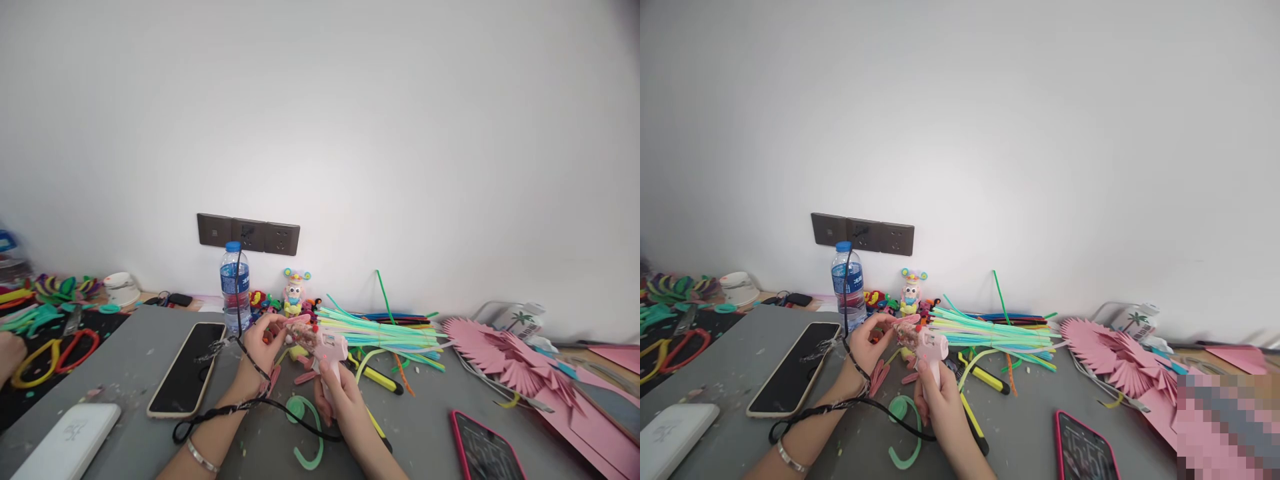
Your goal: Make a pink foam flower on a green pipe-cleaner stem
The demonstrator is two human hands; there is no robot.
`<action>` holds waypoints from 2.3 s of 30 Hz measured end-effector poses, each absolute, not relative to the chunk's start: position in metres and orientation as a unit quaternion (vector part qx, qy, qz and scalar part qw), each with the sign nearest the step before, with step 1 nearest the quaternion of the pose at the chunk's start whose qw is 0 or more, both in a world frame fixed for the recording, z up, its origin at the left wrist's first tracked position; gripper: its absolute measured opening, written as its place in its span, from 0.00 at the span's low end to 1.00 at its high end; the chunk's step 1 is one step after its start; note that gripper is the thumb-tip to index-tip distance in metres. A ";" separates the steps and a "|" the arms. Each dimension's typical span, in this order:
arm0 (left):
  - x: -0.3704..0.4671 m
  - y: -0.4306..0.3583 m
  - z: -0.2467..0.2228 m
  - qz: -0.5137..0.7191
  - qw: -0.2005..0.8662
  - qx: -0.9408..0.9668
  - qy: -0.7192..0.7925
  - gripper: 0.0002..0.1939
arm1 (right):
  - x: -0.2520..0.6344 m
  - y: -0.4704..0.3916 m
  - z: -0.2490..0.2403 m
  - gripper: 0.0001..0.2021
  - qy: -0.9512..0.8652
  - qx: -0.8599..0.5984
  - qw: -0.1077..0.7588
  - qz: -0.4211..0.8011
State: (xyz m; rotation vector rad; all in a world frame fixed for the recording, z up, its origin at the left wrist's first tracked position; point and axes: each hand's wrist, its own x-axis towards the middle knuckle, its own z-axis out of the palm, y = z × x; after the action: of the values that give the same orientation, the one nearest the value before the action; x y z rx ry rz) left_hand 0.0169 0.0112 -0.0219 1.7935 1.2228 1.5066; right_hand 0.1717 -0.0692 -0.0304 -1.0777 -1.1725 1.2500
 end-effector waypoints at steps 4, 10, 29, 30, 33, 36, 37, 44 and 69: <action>0.018 0.010 -0.022 0.548 0.246 0.660 0.452 0.07 | 0.172 -0.069 -0.028 0.27 -0.499 -0.459 0.517 0.522; 0.018 0.011 -0.023 0.543 0.239 0.667 0.451 0.06 | 0.172 -0.069 -0.025 0.28 -0.492 -0.463 0.520 0.523; 0.018 0.010 -0.022 0.556 0.228 0.669 0.438 0.08 | 0.175 -0.071 -0.019 0.26 -0.478 -0.461 0.552 0.504; 0.018 0.010 -0.023 0.558 0.227 0.669 0.437 0.08 | 0.176 -0.071 -0.020 0.26 -0.481 -0.460 0.552 0.502; 0.018 0.010 -0.023 0.559 0.217 0.672 0.434 0.07 | 0.179 -0.070 -0.023 0.26 -0.488 -0.462 0.548 0.498; 0.017 0.010 -0.023 0.559 0.208 0.676 0.432 0.07 | 0.180 -0.070 -0.024 0.26 -0.488 -0.460 0.555 0.493; 0.017 0.011 -0.023 0.560 0.205 0.678 0.430 0.07 | 0.180 -0.070 -0.024 0.25 -0.487 -0.459 0.557 0.492; 0.015 0.013 -0.026 0.561 0.191 0.686 0.421 0.07 | 0.180 -0.069 -0.022 0.26 -0.467 -0.457 0.570 0.499; 0.016 0.010 -0.024 0.560 0.191 0.679 0.434 0.09 | 0.183 -0.063 -0.021 0.28 -0.421 -0.483 0.589 0.493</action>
State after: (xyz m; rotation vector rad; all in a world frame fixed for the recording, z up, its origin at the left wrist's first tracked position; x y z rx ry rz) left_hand 0.0156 0.0095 -0.0245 1.9085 1.2191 1.5729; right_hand 0.1833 -0.0629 -0.0205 -1.1245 -0.9812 1.1479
